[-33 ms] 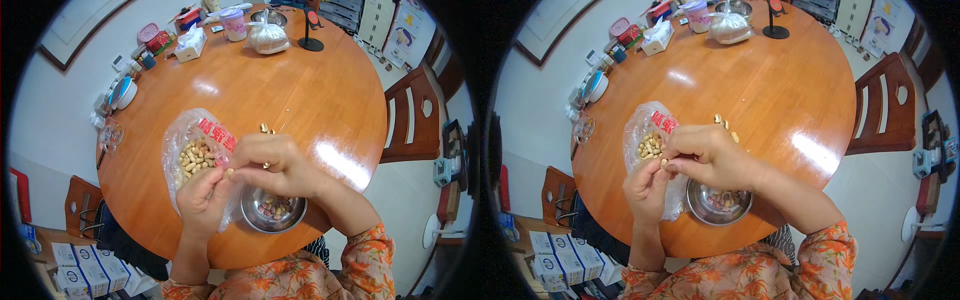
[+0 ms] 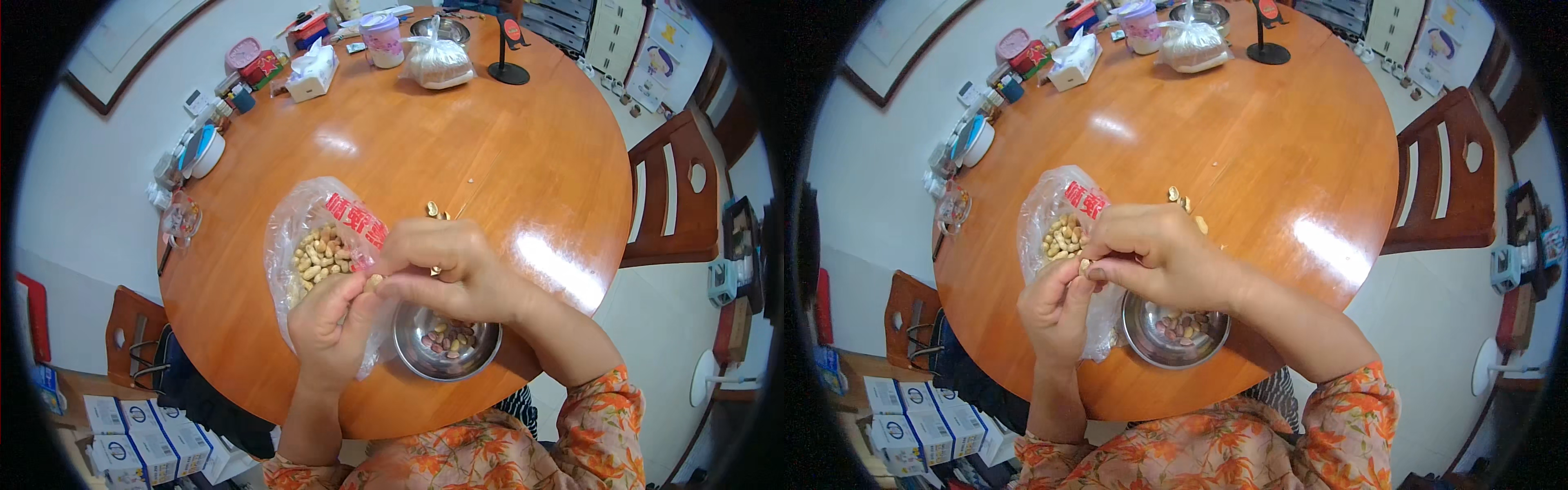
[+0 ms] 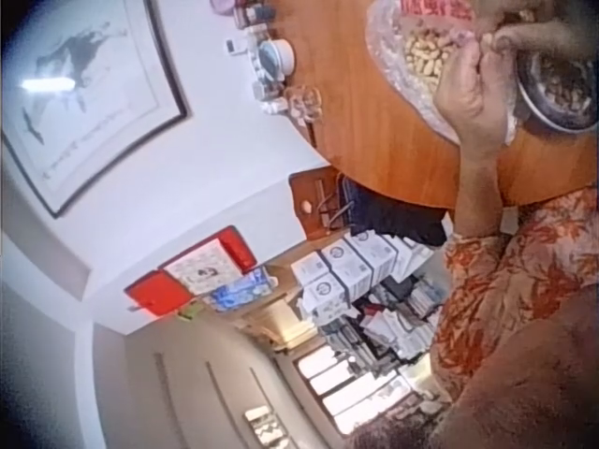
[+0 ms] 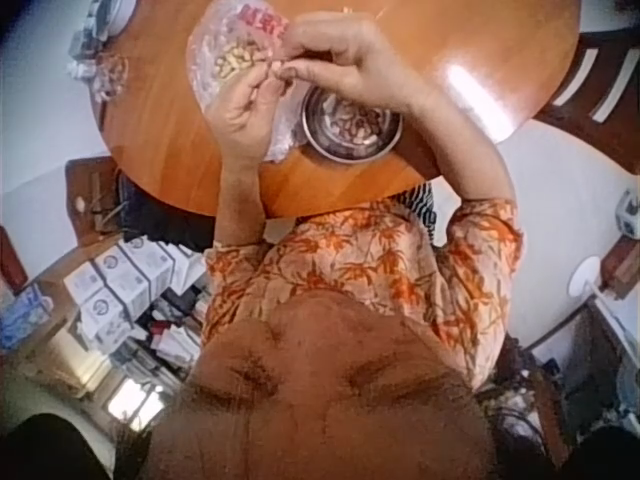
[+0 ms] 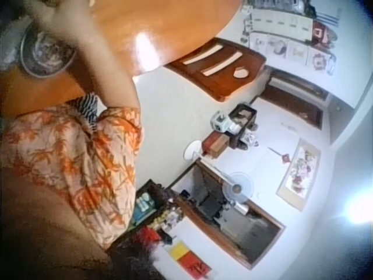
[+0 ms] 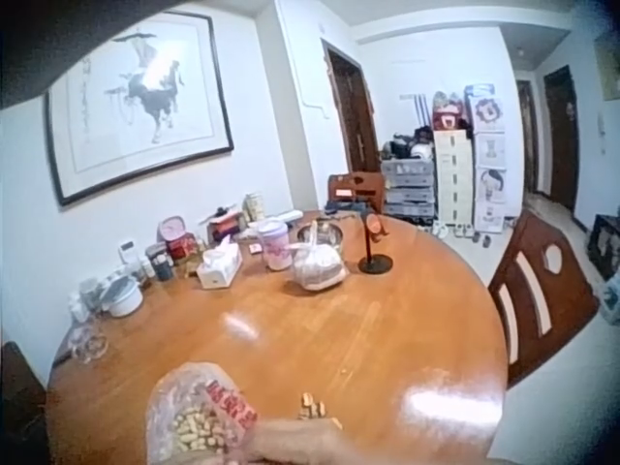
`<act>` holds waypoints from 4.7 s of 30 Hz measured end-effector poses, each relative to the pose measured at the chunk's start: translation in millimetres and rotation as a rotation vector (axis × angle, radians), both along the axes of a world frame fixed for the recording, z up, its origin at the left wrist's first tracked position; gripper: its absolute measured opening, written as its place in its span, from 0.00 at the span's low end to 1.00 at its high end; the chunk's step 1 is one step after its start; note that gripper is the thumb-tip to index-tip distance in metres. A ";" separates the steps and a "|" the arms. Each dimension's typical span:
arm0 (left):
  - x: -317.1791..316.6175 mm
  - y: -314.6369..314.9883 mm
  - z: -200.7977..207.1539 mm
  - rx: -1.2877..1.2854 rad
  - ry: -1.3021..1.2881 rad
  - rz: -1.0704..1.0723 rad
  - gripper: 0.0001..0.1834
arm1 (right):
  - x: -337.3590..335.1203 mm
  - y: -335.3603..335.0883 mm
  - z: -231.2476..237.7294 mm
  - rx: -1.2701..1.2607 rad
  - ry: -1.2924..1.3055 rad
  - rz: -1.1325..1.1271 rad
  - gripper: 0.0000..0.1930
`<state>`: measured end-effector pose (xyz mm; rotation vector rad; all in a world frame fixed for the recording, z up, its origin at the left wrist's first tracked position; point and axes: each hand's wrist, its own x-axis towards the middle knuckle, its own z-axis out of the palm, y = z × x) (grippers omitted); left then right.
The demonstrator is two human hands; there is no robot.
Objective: Peel roasted peanuts from their shells and place the nuts in a bowl.
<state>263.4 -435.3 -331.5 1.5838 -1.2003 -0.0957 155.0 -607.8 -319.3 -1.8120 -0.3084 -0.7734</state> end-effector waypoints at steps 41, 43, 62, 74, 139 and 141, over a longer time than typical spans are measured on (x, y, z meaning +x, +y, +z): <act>53.4 25.7 17.1 0.358 -0.057 0.026 0.10 | -17.7 -59.7 1.5 -0.074 0.346 0.017 0.08; 63.0 32.1 13.9 0.435 -0.219 0.056 0.10 | -15.9 -60.9 -0.1 -0.132 0.382 -0.140 0.12; 41.1 12.0 -3.9 0.598 -0.297 -0.001 0.30 | 20.0 -23.0 0.9 -0.262 0.555 0.410 0.27; 57.7 17.7 -8.3 0.577 -0.222 0.082 0.17 | 87.0 -36.5 -12.2 -0.689 0.793 0.182 0.19; 5.5 -20.9 -14.2 -0.194 1.100 -0.396 0.28 | 0.0 -26.6 -13.3 -0.103 0.070 0.120 0.18; 7.3 -19.7 -12.5 -0.076 0.966 -0.341 0.25 | 1.0 -23.4 -13.0 -0.112 0.081 0.116 0.18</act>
